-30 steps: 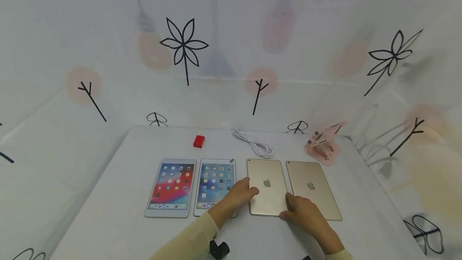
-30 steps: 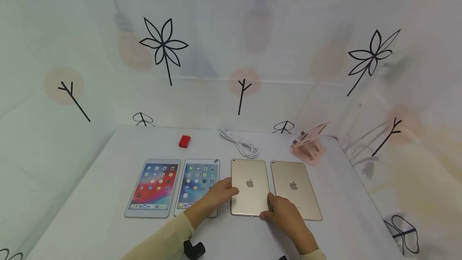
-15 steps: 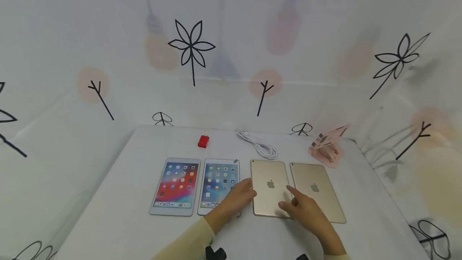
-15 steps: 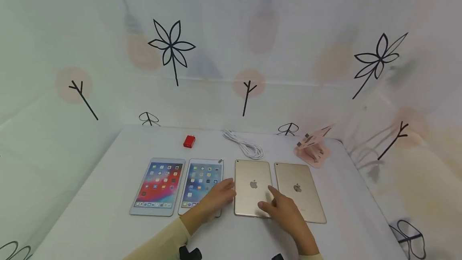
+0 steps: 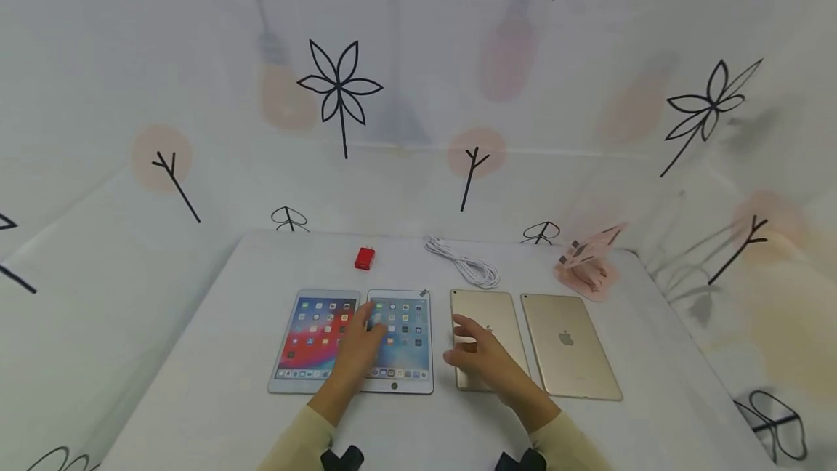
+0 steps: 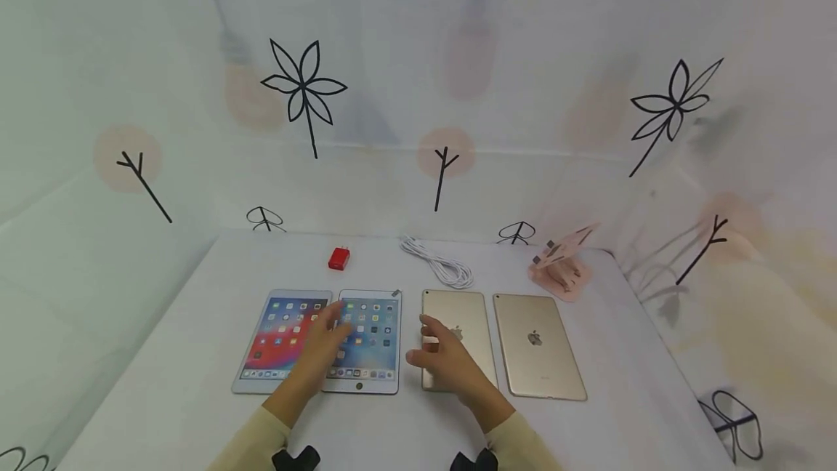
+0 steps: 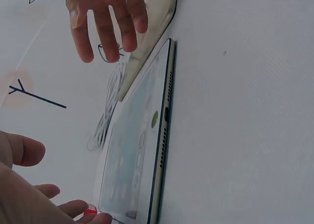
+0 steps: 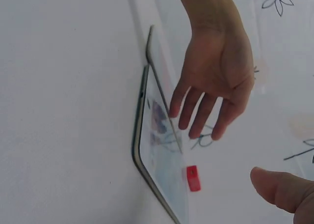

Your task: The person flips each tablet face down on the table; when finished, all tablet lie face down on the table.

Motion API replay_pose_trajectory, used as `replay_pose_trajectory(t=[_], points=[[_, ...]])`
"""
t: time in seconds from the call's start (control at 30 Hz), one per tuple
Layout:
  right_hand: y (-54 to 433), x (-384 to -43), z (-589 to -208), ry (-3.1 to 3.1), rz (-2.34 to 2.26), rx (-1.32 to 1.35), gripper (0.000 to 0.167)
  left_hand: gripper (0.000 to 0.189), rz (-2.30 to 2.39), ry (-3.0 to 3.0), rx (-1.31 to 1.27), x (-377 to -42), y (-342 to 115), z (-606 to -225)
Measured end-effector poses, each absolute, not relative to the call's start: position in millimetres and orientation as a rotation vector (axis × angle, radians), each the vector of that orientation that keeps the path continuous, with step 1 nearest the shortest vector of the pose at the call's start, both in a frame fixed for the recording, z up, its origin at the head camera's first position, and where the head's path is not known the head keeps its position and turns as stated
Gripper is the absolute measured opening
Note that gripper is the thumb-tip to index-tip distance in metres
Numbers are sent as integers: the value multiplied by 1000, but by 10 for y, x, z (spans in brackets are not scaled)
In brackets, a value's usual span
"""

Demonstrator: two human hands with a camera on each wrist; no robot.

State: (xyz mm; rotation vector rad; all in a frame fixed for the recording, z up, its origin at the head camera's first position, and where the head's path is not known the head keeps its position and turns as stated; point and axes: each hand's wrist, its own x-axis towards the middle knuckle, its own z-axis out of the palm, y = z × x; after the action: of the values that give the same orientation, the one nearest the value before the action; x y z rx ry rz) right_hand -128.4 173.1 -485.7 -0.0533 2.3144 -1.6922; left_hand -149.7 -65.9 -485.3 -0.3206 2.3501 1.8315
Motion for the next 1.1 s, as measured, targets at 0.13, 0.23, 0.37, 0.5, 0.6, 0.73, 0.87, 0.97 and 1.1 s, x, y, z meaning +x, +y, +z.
replay_pose_trajectory(t=[0.13,0.23,0.37,0.5,0.6,0.73,0.87,0.97,1.1], points=[[1584,-1334,-4880,2268,-1747,-32,72,62,1827,2362,-353,-1497,-764,-4903],[1493,-1353,-4886,2189,-1798,-4,72,62,1821,2370,-349,-1501,-794,-4936],[1405,-1374,-4907,2085,-1837,37,72,61,1835,2345,-345,-1476,-810,-4955],[1361,-1406,-4941,2002,-1885,34,69,62,1840,2304,-344,-1444,-796,-4955],[1335,-1435,-4958,1967,-1905,31,68,62,1861,2255,-331,-1439,-792,-4945],[1300,-1458,-4983,1948,-1924,57,69,63,1911,2177,-295,-1431,-826,-4933],[1265,-1450,-5015,1877,-1978,85,72,64,1925,2135,-303,-1421,-871,-4937],[1265,-1434,-5030,1795,-2031,89,75,64,1941,2102,-332,-1421,-880,-4955],[1279,-1427,-5001,1633,-2121,79,71,66,1958,2054,-333,-1435,-852,-4956]])
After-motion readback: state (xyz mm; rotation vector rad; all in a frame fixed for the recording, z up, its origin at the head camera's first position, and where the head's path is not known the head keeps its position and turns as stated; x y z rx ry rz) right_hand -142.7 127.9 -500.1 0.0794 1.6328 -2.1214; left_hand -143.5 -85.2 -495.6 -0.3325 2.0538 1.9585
